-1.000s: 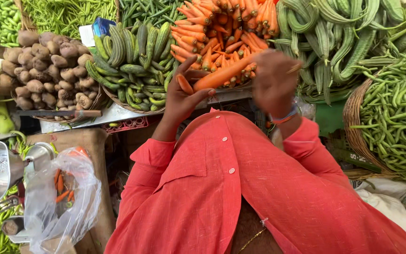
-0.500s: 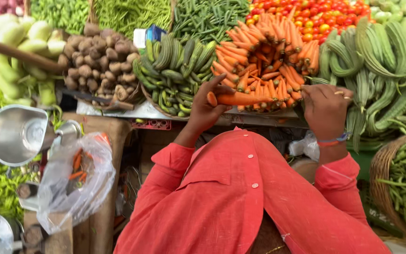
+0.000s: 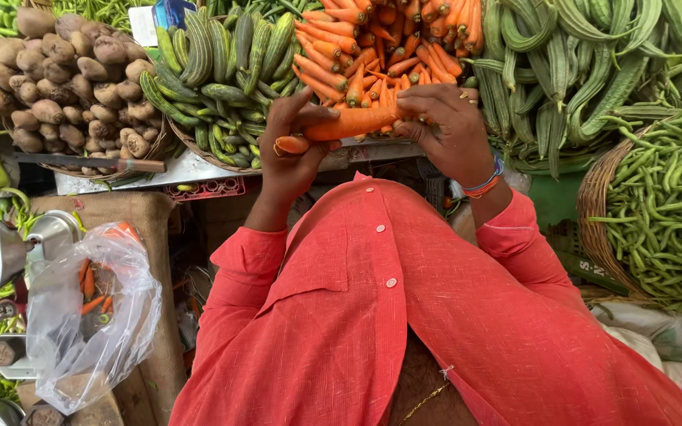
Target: The person picks carrots one at a time from a pile at a market stall and scrapes or trims the tops and skin off each carrot by hand, then places the trimmed carrots into a plastic bag beside the scale. The person continues handling carrots from the pile throughout the episode.
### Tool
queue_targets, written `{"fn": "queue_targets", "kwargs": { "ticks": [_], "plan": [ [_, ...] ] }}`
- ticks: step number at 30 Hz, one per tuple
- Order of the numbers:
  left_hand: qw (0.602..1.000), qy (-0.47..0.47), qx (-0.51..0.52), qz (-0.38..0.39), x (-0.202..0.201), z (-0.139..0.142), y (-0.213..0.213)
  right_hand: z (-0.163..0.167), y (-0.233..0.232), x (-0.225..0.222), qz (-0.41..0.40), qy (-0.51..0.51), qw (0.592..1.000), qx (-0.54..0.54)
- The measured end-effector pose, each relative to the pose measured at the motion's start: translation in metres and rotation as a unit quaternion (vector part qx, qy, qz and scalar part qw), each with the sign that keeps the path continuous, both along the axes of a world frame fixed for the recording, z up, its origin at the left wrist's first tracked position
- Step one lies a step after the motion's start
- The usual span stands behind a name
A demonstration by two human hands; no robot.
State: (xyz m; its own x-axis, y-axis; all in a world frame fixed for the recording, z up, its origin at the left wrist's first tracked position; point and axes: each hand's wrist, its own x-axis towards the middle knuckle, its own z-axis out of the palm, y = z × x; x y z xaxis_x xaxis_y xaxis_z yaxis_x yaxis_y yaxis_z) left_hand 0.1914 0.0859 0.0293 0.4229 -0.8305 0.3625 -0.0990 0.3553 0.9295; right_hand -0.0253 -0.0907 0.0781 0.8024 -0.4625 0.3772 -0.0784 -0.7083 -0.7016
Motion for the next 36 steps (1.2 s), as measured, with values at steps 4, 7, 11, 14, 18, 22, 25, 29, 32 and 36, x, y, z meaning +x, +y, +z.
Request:
{"fn": "queue_targets", "kwargs": {
  "ticks": [4, 7, 11, 14, 18, 22, 25, 29, 32, 36],
  "plan": [
    [0.998, -0.059, -0.006, 0.019, -0.004, 0.005, -0.001, 0.007, 0.006, 0.006, -0.013, 0.001, 0.996, -0.092],
    [0.996, -0.085, -0.019, 0.026, 0.000, 0.014, -0.004, 0.014, 0.009, 0.010, -0.029, -0.012, 0.989, -0.144],
    [0.991, -0.132, -0.005, 0.031, 0.000, 0.022, -0.003, 0.018, 0.011, 0.009, -0.025, -0.024, 0.990, -0.139],
    [0.979, -0.197, -0.022, 0.042, -0.002, 0.024, -0.002, 0.016, 0.012, 0.006, -0.025, -0.019, 0.992, -0.123],
    [0.977, -0.210, -0.013, 0.044, -0.007, 0.026, -0.002, 0.011, 0.016, 0.004, -0.034, -0.017, 0.982, -0.184],
    [0.977, -0.207, 0.005, 0.058, -0.013, 0.026, -0.001, 0.002, 0.018, 0.006, -0.050, -0.025, 0.975, -0.213],
    [0.973, -0.220, 0.000, 0.074, -0.021, 0.021, -0.001, -0.010, 0.017, 0.006, -0.060, 0.001, 0.980, -0.188],
    [0.972, -0.220, 0.000, 0.079, -0.034, 0.011, -0.002, -0.025, 0.011, -0.005, -0.054, -0.014, 0.983, -0.176],
    [0.967, -0.240, 0.012, 0.082, -0.043, 0.002, -0.003, -0.032, 0.008, -0.012, -0.062, -0.009, 0.987, -0.148],
    [0.996, -0.074, 0.026, 0.037, -0.056, -0.010, -0.006, -0.037, 0.008, -0.018, -0.070, -0.029, 0.990, -0.121]
  ]
}}
